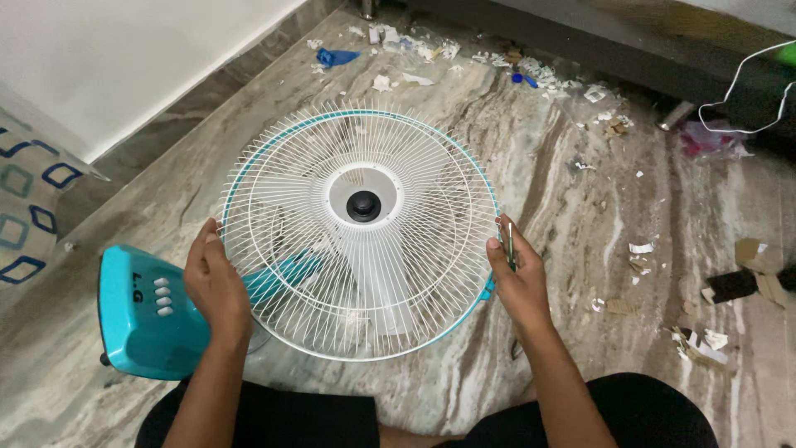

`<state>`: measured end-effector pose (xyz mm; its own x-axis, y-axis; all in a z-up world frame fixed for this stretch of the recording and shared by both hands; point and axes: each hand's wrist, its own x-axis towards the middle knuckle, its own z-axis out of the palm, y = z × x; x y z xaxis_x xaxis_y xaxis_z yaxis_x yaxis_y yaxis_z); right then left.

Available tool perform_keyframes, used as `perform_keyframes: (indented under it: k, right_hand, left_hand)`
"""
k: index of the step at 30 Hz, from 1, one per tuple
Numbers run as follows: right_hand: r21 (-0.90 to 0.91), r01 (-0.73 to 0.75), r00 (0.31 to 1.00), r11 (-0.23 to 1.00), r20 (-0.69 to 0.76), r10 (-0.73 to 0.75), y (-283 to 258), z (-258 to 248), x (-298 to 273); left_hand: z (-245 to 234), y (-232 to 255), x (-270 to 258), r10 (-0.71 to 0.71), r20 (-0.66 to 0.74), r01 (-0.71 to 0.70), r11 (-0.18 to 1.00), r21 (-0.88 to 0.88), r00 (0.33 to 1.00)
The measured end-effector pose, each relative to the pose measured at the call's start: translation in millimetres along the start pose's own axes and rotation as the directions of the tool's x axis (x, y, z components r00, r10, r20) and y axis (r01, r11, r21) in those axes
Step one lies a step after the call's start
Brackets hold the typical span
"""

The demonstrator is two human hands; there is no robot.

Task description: The person assembles a table fan by attaching the front and rear wire cages to the fan head. They use a screwdriver to tighten the screws securing the cages in place.

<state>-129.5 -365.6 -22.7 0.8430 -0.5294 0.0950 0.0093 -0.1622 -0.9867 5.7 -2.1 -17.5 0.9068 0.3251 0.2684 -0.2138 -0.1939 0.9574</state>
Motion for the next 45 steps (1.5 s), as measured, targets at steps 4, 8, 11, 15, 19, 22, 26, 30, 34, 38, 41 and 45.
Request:
perform_keyframes:
  k: [4, 8, 11, 15, 19, 22, 26, 30, 34, 38, 41, 45]
  right_hand:
    - [-0.017, -0.011, 1.000, 1.000, -0.021, 0.011, 2, 0, -1]
    - [-0.063, 0.024, 1.000, 0.998, -0.018, -0.026, 5, 3, -5]
    - [-0.075, 0.060, 0.998, 0.995, -0.025, -0.062, 5, 5, -7]
    - [-0.541, 0.163, 0.966, 0.825, -0.081, -0.244, -9, 6, -18]
    - [-0.559, 0.375, 0.901, 0.739, 0.032, -0.433, -36, 19, -41]
    - [-0.540, 0.566, 0.817, 0.623, 0.270, -0.509, -56, 33, -54]
    - [-0.529, 0.586, 0.810, 0.614, 0.362, -0.461, -68, 44, -62]
    - [-0.529, 0.601, 0.799, 0.599, 0.387, -0.460, -65, 43, -56]
    - [-0.524, 0.572, 0.818, 0.631, 0.311, -0.484, -54, 42, -54]
    - [-0.601, 0.486, 0.838, 0.635, 0.113, -0.534, -41, 42, -50]
    - [-0.662, 0.390, 0.846, 0.640, -0.016, -0.533, -36, 38, -42]
    - [-0.455, 0.139, 0.954, 0.879, -0.178, -0.243, -32, 33, -36]
  left_hand:
    - [-1, 4, -2, -0.061, -0.033, 0.060, 0.998, -0.017, 0.998]
    - [-15, 11, -28, -0.314, -0.082, 0.294, 0.937, -0.190, 0.946]
    - [-19, 13, -74, -0.424, -0.062, 0.384, 0.865, -0.322, 0.904]
    - [-20, 20, -114, -0.588, 0.099, 0.581, 0.735, -0.349, 0.803]
    - [-24, 25, -113, -0.653, 0.137, 0.654, 0.673, -0.346, 0.745]
    - [-25, 19, -105, -0.646, 0.172, 0.652, 0.646, -0.396, 0.744]
    - [-24, 4, -99, -0.590, 0.216, 0.615, 0.644, -0.456, 0.778]
    - [-24, -4, -104, -0.590, 0.210, 0.608, 0.634, -0.477, 0.780]
    - [-30, -3, -105, -0.605, 0.234, 0.642, 0.647, -0.412, 0.761]
    - [-36, 2, -100, -0.618, 0.239, 0.662, 0.680, -0.316, 0.749]
    - [-40, 8, -93, -0.648, 0.241, 0.691, 0.668, -0.276, 0.723]
    - [-49, 11, -85, -0.646, 0.290, 0.702, 0.693, -0.166, 0.706]
